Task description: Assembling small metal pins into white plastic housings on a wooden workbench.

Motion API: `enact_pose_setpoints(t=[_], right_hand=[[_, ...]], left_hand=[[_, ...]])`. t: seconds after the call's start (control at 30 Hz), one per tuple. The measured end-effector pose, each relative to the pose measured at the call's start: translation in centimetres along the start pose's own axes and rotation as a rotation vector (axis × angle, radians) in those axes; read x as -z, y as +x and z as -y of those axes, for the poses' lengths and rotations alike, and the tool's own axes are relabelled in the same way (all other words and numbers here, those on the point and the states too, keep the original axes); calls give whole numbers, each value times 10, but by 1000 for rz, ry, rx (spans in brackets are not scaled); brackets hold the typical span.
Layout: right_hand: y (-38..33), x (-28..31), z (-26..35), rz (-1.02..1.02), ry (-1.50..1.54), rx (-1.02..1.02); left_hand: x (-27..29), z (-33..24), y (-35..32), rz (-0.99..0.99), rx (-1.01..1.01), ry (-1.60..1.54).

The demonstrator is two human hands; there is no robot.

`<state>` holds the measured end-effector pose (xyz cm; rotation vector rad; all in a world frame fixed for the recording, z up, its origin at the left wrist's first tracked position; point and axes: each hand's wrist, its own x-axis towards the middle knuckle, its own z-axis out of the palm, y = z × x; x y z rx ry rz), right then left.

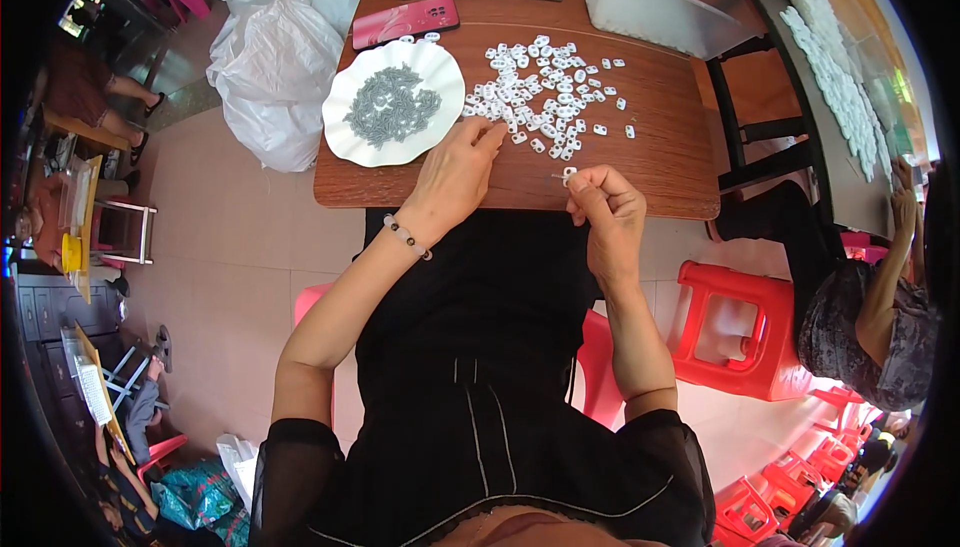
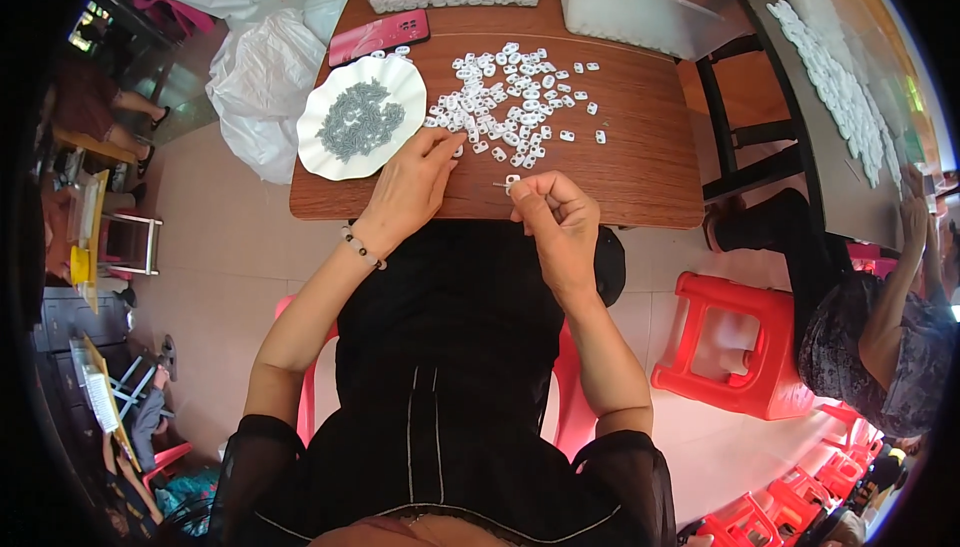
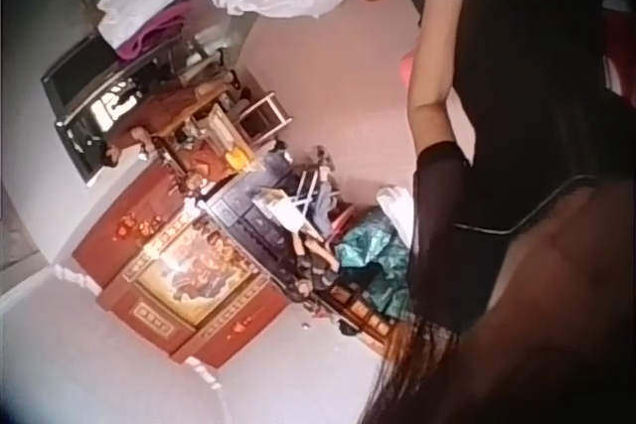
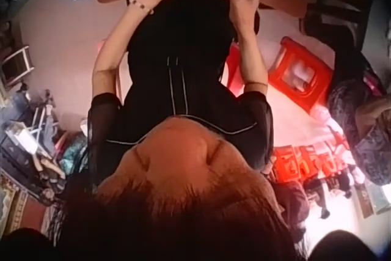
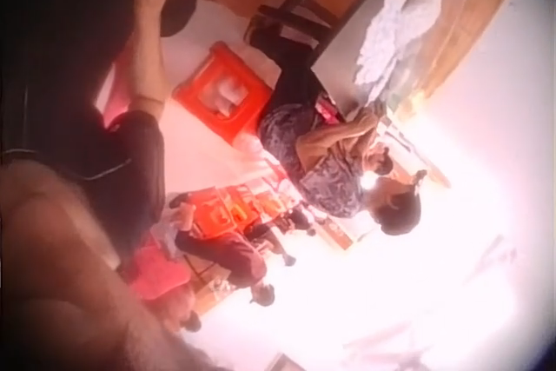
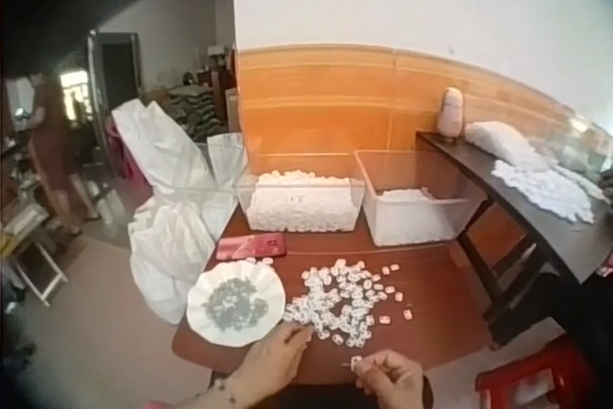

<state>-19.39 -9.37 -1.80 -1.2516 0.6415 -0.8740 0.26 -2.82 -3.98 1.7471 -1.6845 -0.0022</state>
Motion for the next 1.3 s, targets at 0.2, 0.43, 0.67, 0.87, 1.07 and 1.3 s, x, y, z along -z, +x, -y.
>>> enact_pose_setpoints(t=[0.2,0.43,0.67,0.87,1.07,1.3], right_hand=[[4,5,4,-15,35,5],[7,6,2,-10,51,-18],[9,6,-4,-1,42,-48],[9,6,-6,-15,4,-76],[7,3,-5,8,4,-106],[7,5,-6,22,13,-125]], left_hand=[[-10,9,7,65,-29,163],[-15,10,12,55,-87,218],[-17,10,16,55,-94,164],[-11,-3,15,92,364,-562],[15,-25,5,224,837,-1374],[14,-30,0,239,837,-1420]])
